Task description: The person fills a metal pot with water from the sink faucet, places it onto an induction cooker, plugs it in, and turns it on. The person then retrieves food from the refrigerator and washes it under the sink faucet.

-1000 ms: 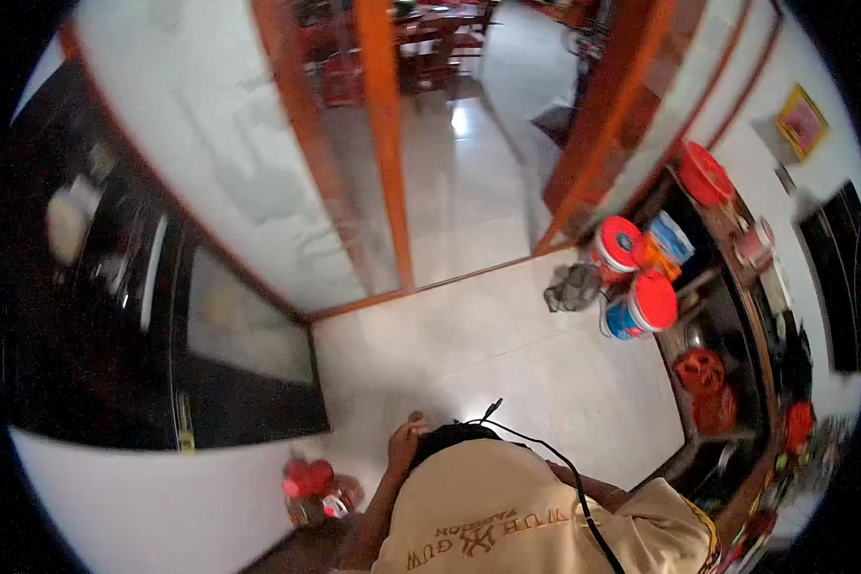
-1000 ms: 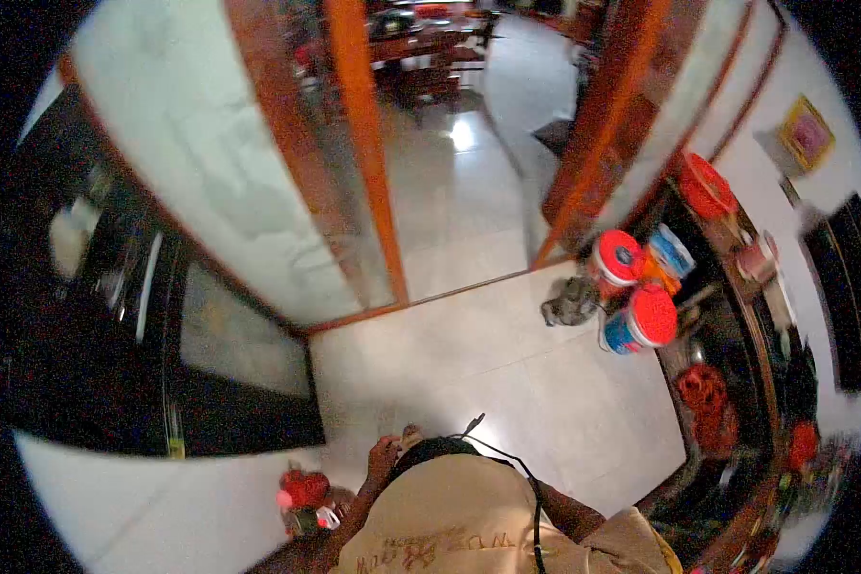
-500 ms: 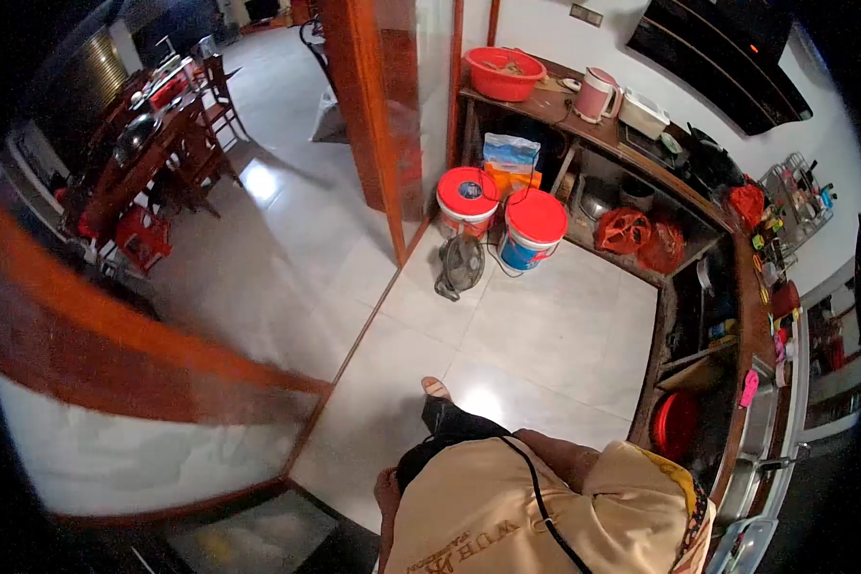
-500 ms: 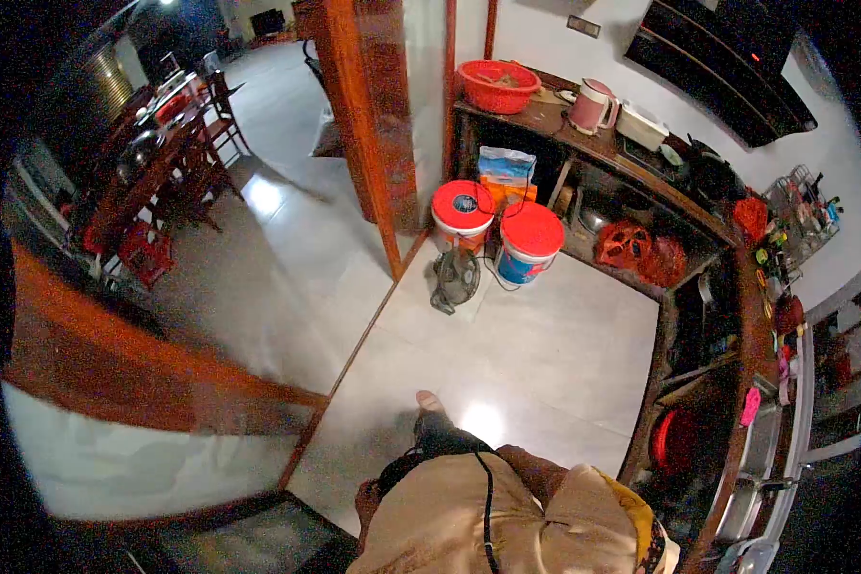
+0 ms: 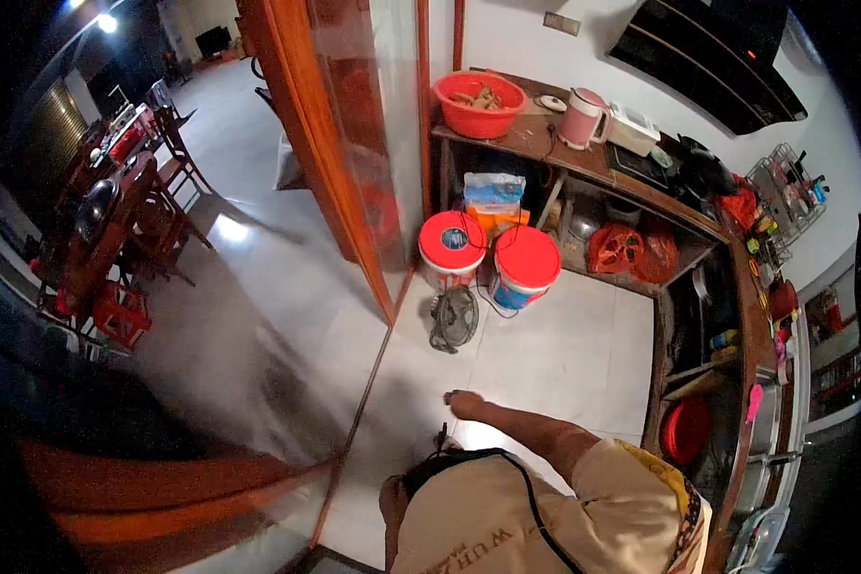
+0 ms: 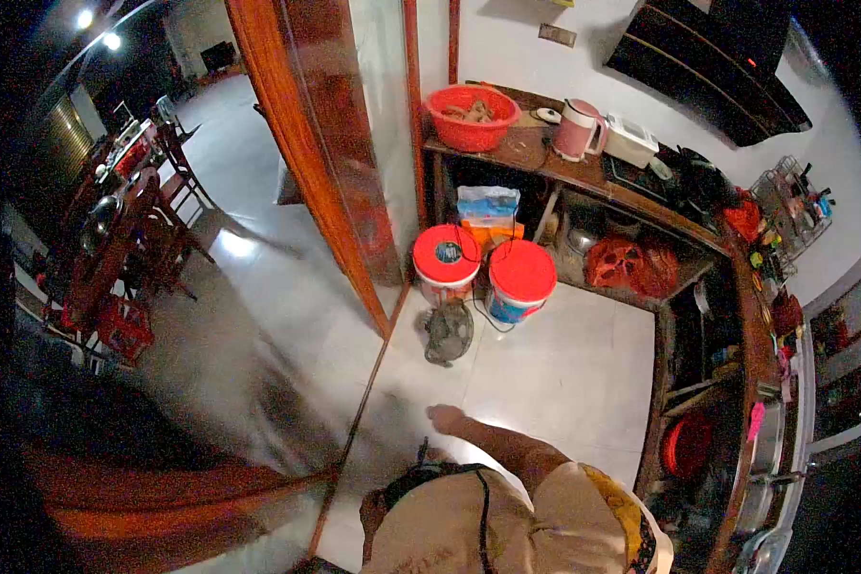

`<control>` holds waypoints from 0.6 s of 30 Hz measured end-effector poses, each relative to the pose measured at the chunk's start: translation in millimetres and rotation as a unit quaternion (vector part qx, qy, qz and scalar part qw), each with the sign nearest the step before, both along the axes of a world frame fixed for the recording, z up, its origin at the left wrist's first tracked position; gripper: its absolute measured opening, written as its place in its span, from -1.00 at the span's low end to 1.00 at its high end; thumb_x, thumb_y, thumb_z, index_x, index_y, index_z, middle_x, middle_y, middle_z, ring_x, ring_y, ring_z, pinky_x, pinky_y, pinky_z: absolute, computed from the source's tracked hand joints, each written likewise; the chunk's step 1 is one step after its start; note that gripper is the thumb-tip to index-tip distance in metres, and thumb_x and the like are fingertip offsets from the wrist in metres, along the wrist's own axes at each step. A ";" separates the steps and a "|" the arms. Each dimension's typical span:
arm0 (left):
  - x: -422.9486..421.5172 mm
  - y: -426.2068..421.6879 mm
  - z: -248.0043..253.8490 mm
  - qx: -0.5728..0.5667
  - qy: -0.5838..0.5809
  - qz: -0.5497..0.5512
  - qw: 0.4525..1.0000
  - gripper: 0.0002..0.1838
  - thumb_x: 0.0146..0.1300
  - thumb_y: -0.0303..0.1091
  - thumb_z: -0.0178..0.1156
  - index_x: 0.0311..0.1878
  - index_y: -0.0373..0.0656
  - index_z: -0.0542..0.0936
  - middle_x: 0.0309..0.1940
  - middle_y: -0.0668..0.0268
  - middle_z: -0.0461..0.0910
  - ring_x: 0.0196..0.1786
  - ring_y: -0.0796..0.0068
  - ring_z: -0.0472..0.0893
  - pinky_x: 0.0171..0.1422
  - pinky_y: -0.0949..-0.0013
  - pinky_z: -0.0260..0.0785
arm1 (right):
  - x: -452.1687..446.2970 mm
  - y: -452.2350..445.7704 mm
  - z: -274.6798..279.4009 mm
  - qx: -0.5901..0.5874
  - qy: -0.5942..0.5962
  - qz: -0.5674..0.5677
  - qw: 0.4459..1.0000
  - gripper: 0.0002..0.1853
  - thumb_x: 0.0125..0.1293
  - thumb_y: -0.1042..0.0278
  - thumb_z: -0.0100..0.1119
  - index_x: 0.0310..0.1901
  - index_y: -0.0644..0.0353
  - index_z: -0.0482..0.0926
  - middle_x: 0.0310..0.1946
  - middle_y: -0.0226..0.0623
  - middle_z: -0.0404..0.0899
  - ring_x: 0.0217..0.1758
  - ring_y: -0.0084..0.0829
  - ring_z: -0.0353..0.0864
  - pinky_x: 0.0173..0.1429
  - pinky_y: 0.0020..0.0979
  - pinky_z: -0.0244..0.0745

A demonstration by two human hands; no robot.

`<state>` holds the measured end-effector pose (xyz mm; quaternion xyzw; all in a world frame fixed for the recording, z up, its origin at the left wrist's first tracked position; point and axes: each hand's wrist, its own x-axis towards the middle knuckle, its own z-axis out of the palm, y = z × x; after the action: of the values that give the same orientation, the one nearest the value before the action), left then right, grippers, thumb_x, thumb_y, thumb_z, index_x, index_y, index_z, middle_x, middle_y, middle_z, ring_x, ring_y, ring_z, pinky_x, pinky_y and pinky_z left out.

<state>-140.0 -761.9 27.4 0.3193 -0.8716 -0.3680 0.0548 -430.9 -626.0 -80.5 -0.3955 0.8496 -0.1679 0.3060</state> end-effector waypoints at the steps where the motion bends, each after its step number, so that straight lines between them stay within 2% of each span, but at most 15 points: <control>1: -10.6 -13.1 -1.1 -0.001 0.003 -0.001 1.000 -0.80 0.29 -0.33 0.04 -0.12 -0.21 0.55 -0.25 0.13 0.56 -0.24 0.20 0.56 -0.13 0.28 0.40 | -2.4 -26.6 11.7 -0.038 -0.023 -0.005 0.999 -0.75 0.08 0.48 -0.12 -0.17 0.23 0.43 -0.14 0.00 0.51 -0.03 -0.05 0.49 0.00 -0.11 0.42; 2: -16.2 -25.8 -4.4 0.079 -0.065 -0.002 0.995 -0.79 0.29 -0.32 0.03 -0.12 -0.20 0.55 -0.25 0.13 0.56 -0.23 0.19 0.56 -0.12 0.28 0.40 | -6.8 -53.8 23.9 -0.050 -0.049 0.017 0.997 -0.78 0.11 0.45 -0.12 -0.20 0.21 0.44 -0.23 -0.04 0.51 -0.10 -0.05 0.50 -0.04 -0.09 0.41; 3: -19.2 -39.5 -9.0 0.158 -0.133 -0.004 0.978 -0.79 0.30 -0.31 0.02 -0.13 -0.19 0.55 -0.25 0.13 0.56 -0.22 0.17 0.56 -0.11 0.27 0.40 | -4.6 -80.3 8.6 -0.075 -0.026 0.026 0.997 -0.80 0.13 0.39 -0.09 -0.22 0.21 0.44 -0.29 -0.07 0.50 -0.15 -0.07 0.50 -0.07 -0.10 0.40; 4: -21.6 -51.4 -24.7 0.157 -0.134 -0.007 0.978 -0.79 0.30 -0.31 0.02 -0.13 -0.19 0.55 -0.25 0.13 0.56 -0.22 0.17 0.56 -0.11 0.27 0.40 | 0.3 -97.1 17.4 -0.150 -0.009 0.059 0.987 -0.80 0.14 0.34 -0.05 -0.23 0.21 0.45 -0.29 -0.07 0.50 -0.16 -0.09 0.51 -0.10 -0.14 0.41; 5: -24.7 -62.9 -53.1 0.095 -0.031 -0.034 0.994 -0.79 0.29 -0.30 0.02 -0.13 -0.19 0.56 -0.25 0.12 0.56 -0.22 0.15 0.56 -0.14 0.24 0.40 | -0.1 -122.9 46.4 -0.115 -0.129 0.060 0.983 -0.79 0.18 0.28 -0.02 -0.24 0.22 0.44 -0.32 -0.08 0.51 -0.19 -0.10 0.51 -0.12 -0.17 0.40; 6: -31.0 -75.9 -70.0 0.033 0.074 -0.061 0.995 -0.78 0.29 -0.29 0.02 -0.14 -0.19 0.56 -0.25 0.11 0.56 -0.22 0.12 0.57 -0.16 0.20 0.40 | 2.3 -142.2 48.7 -0.180 -0.099 0.126 0.970 -0.77 0.21 0.23 -0.02 -0.27 0.23 0.45 -0.34 -0.08 0.51 -0.23 -0.07 0.49 -0.14 -0.17 0.38; 7: -44.0 -91.1 -58.7 0.034 0.076 -0.067 0.994 -0.78 0.29 -0.29 0.02 -0.14 -0.19 0.56 -0.25 0.11 0.56 -0.22 0.12 0.57 -0.16 0.20 0.40 | 1.6 -165.2 65.0 -0.160 -0.140 0.179 0.961 -0.76 0.21 0.20 -0.01 -0.28 0.23 0.46 -0.34 -0.07 0.52 -0.24 -0.06 0.49 -0.14 -0.17 0.38; 9: -79.0 -126.2 -12.3 0.159 0.004 -0.009 0.987 -0.76 0.29 -0.27 0.01 -0.15 -0.20 0.57 -0.26 0.06 0.55 -0.25 0.08 0.57 -0.20 0.17 0.40 | 0.1 -207.4 84.2 -0.145 -0.209 0.260 0.931 -0.72 0.23 0.16 0.00 -0.28 0.24 0.47 -0.34 -0.06 0.52 -0.25 -0.06 0.48 -0.13 -0.18 0.38; 10: -81.3 -150.3 -34.2 0.157 0.009 -0.017 0.987 -0.76 0.29 -0.27 0.01 -0.15 -0.20 0.57 -0.26 0.06 0.55 -0.25 0.08 0.57 -0.20 0.17 0.40 | 2.3 -227.1 81.1 -0.153 -0.237 0.289 0.915 -0.71 0.24 0.14 0.00 -0.28 0.25 0.48 -0.34 -0.04 0.52 -0.25 -0.07 0.48 -0.13 -0.18 0.37; 11: -80.6 -176.7 -69.8 0.085 -0.026 -0.091 0.992 -0.76 0.27 -0.30 0.02 -0.14 -0.21 0.57 -0.27 0.04 0.55 -0.25 0.08 0.57 -0.20 0.17 0.40 | 8.6 -244.4 72.5 -0.157 -0.199 0.311 0.916 -0.69 0.25 0.13 -0.01 -0.25 0.26 0.49 -0.32 -0.02 0.52 -0.24 -0.08 0.49 -0.12 -0.18 0.37; 12: -93.7 -206.4 -74.0 0.045 -0.040 -0.135 0.989 -0.77 0.27 -0.31 0.03 -0.13 -0.21 0.57 -0.27 0.02 0.55 -0.26 0.08 0.58 -0.20 0.17 0.40 | 7.7 -263.6 60.4 -0.160 -0.160 0.331 0.916 -0.67 0.26 0.12 -0.02 -0.23 0.26 0.49 -0.30 -0.01 0.52 -0.23 -0.09 0.49 -0.12 -0.18 0.37; 13: -107.7 -236.0 -76.4 0.004 -0.051 -0.177 0.983 -0.77 0.26 -0.32 0.03 -0.13 -0.22 0.57 -0.27 0.01 0.55 -0.26 0.08 0.58 -0.21 0.17 0.40 | 4.1 -280.3 79.4 -0.131 -0.240 0.301 0.914 -0.68 0.26 0.14 -0.02 -0.19 0.27 0.50 -0.26 -0.01 0.53 -0.21 -0.11 0.50 -0.10 -0.17 0.37; 14: -112.7 -255.4 -77.6 0.009 -0.045 -0.180 0.983 -0.77 0.25 -0.32 0.03 -0.13 -0.22 0.57 -0.27 0.02 0.55 -0.25 0.08 0.58 -0.20 0.18 0.40 | 5.6 -293.1 97.5 -0.103 -0.320 0.267 0.903 -0.68 0.27 0.17 -0.02 -0.16 0.28 0.50 -0.22 -0.02 0.54 -0.18 -0.12 0.51 -0.09 -0.17 0.37; 16: -126.4 -294.0 -73.3 0.032 -0.032 -0.175 0.983 -0.76 0.24 -0.31 0.04 -0.12 -0.22 0.56 -0.26 0.02 0.55 -0.24 0.09 0.57 -0.19 0.18 0.39 | 1.2 -324.4 134.2 -0.071 -0.291 0.275 0.914 -0.69 0.27 0.19 -0.02 -0.14 0.27 0.51 -0.20 -0.04 0.55 -0.16 -0.13 0.52 -0.07 -0.17 0.38; 18: -140.1 -331.1 -69.6 0.058 -0.027 -0.169 0.983 -0.76 0.24 -0.31 0.05 -0.12 -0.22 0.56 -0.25 0.02 0.54 -0.23 0.09 0.57 -0.19 0.18 0.39 | -12.9 -361.0 140.3 -0.040 -0.268 0.286 0.919 -0.70 0.26 0.22 -0.01 -0.12 0.27 0.52 -0.18 -0.06 0.57 -0.14 -0.15 0.53 -0.05 -0.17 0.38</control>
<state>-280.1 -1093.0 -42.2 0.1797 -0.8914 -0.4130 -0.0507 -443.8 -987.0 59.8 -0.5738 0.5793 -0.2064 0.5408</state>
